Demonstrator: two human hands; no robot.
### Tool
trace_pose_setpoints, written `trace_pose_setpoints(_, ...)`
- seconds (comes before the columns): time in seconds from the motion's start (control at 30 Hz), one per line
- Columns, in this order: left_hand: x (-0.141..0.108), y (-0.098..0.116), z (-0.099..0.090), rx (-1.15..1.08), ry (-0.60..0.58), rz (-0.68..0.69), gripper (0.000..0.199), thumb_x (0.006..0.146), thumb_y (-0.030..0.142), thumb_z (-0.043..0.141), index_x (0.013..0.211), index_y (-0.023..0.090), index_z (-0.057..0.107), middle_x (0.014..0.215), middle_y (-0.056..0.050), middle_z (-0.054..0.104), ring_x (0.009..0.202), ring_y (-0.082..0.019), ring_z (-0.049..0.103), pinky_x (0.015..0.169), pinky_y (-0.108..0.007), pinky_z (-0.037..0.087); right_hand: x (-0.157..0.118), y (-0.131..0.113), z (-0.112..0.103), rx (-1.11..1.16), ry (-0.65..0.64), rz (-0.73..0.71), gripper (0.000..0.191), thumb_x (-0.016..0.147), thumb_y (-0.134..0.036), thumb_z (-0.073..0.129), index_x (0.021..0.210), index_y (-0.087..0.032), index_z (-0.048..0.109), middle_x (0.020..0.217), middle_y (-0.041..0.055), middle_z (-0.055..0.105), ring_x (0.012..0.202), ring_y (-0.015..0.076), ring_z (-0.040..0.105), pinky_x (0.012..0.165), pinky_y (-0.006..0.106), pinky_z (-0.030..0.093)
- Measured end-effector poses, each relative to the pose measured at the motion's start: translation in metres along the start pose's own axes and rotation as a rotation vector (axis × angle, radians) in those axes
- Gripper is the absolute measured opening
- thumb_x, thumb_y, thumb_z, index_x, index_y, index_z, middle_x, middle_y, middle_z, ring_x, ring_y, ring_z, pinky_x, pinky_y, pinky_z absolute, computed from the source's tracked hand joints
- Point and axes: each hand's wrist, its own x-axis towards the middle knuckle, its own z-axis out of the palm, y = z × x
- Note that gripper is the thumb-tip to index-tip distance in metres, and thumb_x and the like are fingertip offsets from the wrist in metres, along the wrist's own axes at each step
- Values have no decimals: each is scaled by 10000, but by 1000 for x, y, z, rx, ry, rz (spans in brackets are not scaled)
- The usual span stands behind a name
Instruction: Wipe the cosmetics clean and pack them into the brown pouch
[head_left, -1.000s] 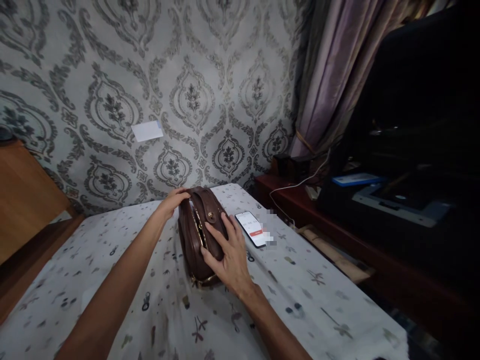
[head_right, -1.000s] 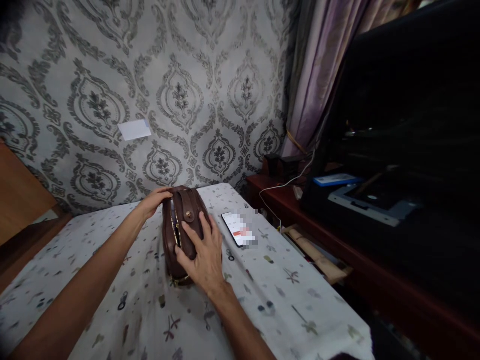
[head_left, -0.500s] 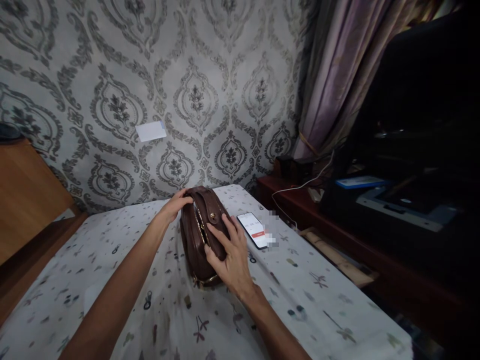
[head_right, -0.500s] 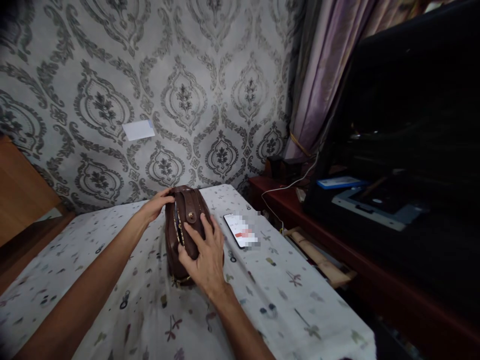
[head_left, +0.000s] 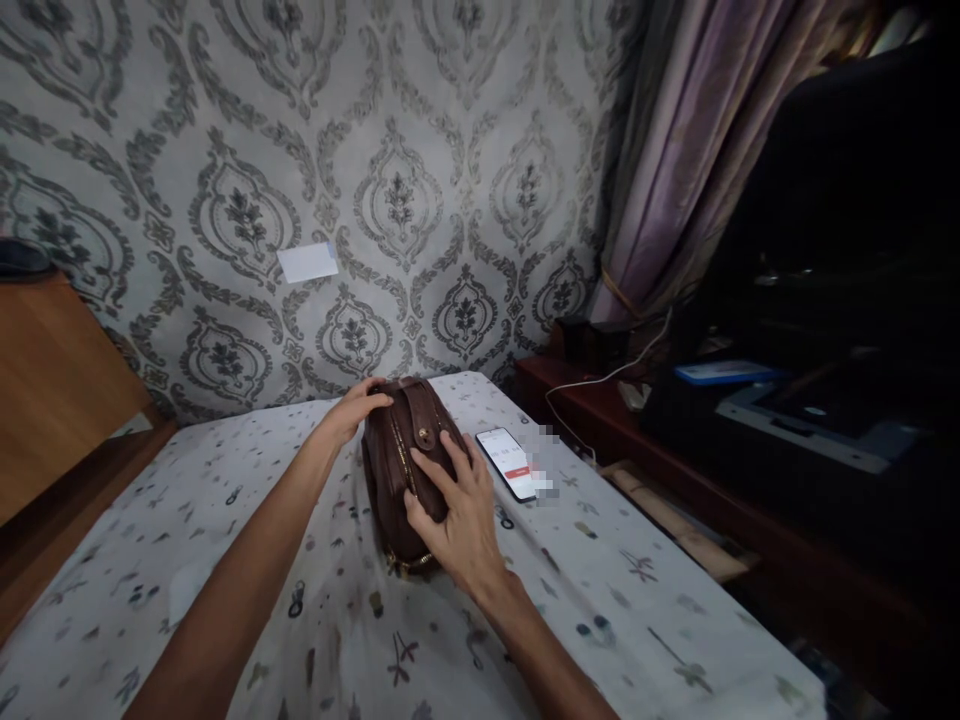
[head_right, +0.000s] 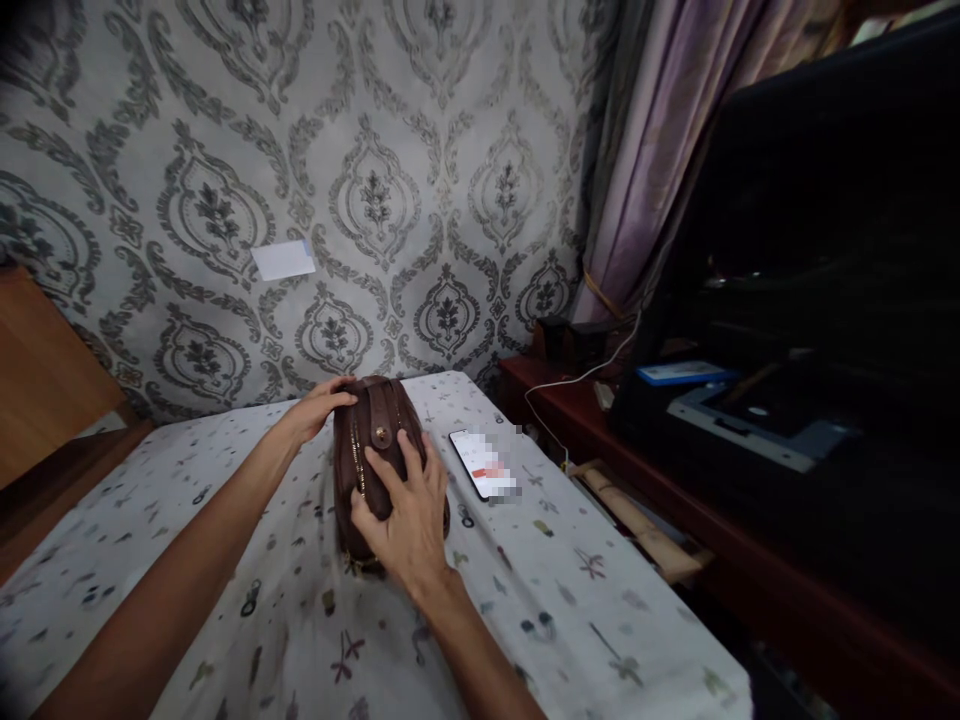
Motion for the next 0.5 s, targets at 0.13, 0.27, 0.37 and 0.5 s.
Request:
trace_pose_setpoints(0.13, 1, -2, -2, 17, -9, 17, 327, 924, 343, 635, 1192, 157, 616, 1227, -90, 635, 1100, -237, 624, 950, -476, 519, 4, -5, -3, -59, -60, -1, 435, 826, -296, 641, 1261, -287, 656, 1474, 103, 476, 1435, 389, 316, 1104, 645, 361)
trace_pose_setpoints(0.27, 1, -3, -5, 50, -22, 50, 314, 920, 333, 642, 1179, 156, 624, 1239, -91, 634, 1121, -241, 617, 964, -482, 514, 10, -8, -7, -118, -140, -1, 499, 804, -281, 662, 1302, -298, 635, 1475, 111, 504, 1435, 402, 332, 1073, 644, 383)
trace_pose_setpoints(0.37, 3, -4, -8, 91, -20, 80, 317, 923, 339, 639, 1181, 156, 624, 1235, -91, 635, 1109, -238, 624, 948, -475, 525, 12, -7, -8, -112, -154, -10, 497, 804, -279, 661, 1300, -303, 640, 1458, 98, 535, 1430, 387, 352, 1066, 616, 400)
trace_pose_setpoints(0.5, 14, -4, -9, 155, 31, 129, 337, 932, 367, 623, 1193, 154, 616, 1210, -84, 640, 1051, -231, 643, 894, -445, 554, 12, -5, -6, -101, -120, -24, 477, 791, -273, 668, 1268, -303, 662, 1437, 94, 555, 1415, 384, 375, 1049, 603, 415)
